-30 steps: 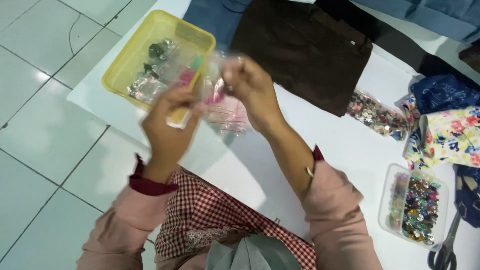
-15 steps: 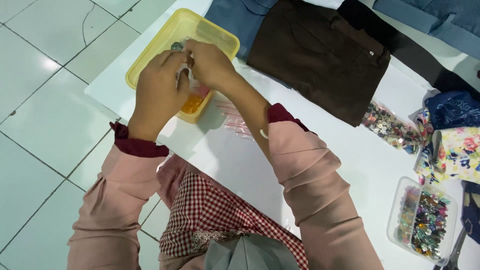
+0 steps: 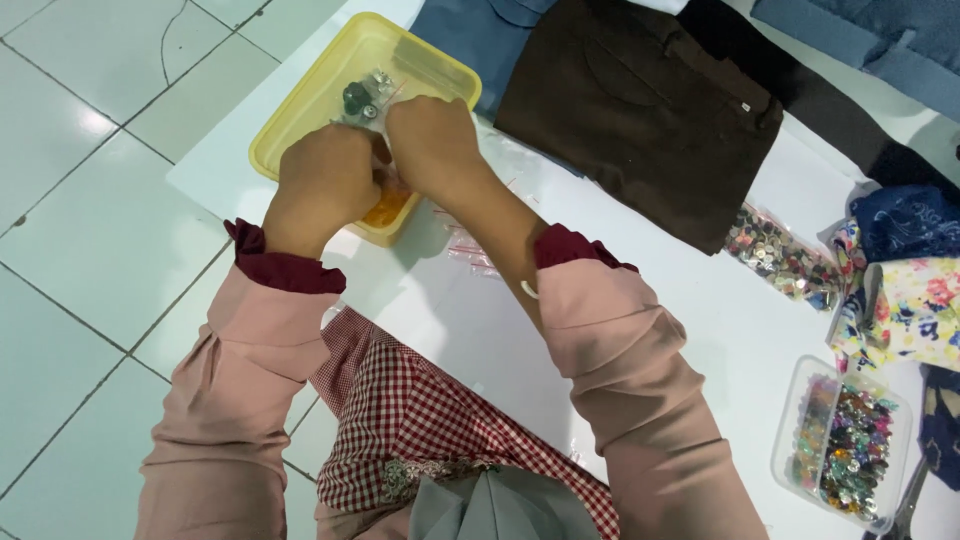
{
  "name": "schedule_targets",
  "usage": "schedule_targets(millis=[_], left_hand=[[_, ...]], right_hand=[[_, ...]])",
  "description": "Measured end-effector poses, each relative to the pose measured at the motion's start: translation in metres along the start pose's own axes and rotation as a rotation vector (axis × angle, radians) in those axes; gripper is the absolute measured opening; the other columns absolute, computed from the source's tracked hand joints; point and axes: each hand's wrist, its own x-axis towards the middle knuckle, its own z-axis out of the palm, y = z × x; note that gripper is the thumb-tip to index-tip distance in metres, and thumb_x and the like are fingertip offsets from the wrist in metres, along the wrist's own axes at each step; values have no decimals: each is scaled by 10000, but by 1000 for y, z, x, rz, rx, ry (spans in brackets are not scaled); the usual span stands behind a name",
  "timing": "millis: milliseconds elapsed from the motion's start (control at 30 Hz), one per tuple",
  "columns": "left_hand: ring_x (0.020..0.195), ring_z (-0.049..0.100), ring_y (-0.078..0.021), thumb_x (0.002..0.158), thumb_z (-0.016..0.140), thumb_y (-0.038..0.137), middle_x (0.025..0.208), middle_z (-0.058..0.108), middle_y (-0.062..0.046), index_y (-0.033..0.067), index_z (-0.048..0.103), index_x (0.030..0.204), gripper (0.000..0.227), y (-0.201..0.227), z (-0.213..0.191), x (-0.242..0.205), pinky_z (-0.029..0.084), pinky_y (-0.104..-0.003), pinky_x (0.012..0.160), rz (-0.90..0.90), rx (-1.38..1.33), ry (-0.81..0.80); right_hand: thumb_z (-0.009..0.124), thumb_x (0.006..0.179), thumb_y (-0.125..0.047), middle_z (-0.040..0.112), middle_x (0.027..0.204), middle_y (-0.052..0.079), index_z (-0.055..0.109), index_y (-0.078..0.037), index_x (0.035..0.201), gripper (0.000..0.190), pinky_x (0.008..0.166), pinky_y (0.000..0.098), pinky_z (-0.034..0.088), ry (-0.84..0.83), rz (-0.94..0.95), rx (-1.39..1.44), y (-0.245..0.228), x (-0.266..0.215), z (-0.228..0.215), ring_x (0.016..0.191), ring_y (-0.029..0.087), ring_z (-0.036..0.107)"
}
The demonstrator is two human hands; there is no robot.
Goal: Sorting small colorful buttons from a container and placing them into small plastic bags.
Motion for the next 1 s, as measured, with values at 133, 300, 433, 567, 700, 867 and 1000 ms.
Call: schedule_targets(millis=[133, 300, 433, 567, 700, 867, 1000], left_hand=[[852, 687, -289, 781, 611, 85, 957, 720, 19, 261, 791, 930, 293, -1, 7, 5, 516, -403, 567, -35, 65, -36], [672, 669, -387, 805, 611, 130, 837, 718, -46, 230, 795, 959, 260, -4, 14, 3, 508, -474, 541, 198, 182, 428], [613, 577, -326, 779, 711, 97, 788, 670, -72, 109, 741, 898, 123, 37, 6, -29, 424, -439, 536, 449, 16, 867], [852, 702, -304, 857, 772, 99, 926, 677, -38, 180, 707, 1008, 183, 111, 17, -48, 547, -428, 750, 609, -216, 820], [843, 715, -250, 833, 781, 108, 952, 701, 7, 192, 719, 1036, 228, 190, 62, -50, 566, -407, 748, 726, -297, 642], [833, 718, -282, 862, 738, 152, 921, 692, -16, 202, 700, 1047, 195, 293, 132, -60, 564, -422, 719, 963, -319, 439], [895, 721, -289, 924, 653, 165, 951, 699, -46, 159, 705, 1091, 175, 360, 180, -88, 568, -438, 774, 1095, -323, 204]], right_hand=[[709, 733, -72, 647, 679, 15, 616, -190, 650, 171, 784, 444, 396, -4, -20, 22, -4, -1, 1, 615, 289, 611], [558, 691, -75, 577, 549, -5, 600, -169, 546, 177, 692, 458, 408, 229, -90, 289, 15, -31, -17, 573, 294, 570], [619, 764, -146, 614, 686, -22, 707, -228, 686, 143, 671, 439, 394, 582, -99, 438, 37, -101, -34, 676, 274, 608], [725, 862, -125, 691, 750, 82, 743, -104, 887, 37, 737, 424, 518, 608, -49, 512, 72, -192, -39, 787, 307, 697], [745, 838, -82, 720, 776, 140, 765, -37, 969, 140, 721, 408, 573, 395, 189, 656, 107, -284, -24, 789, 318, 729], [761, 843, -118, 759, 826, 136, 769, -22, 970, 160, 711, 415, 586, 299, 397, 704, 152, -390, 1, 792, 300, 748], [780, 845, -81, 765, 847, 126, 785, -65, 997, 152, 711, 407, 573, 364, 596, 747, 191, -470, 24, 773, 285, 737]])
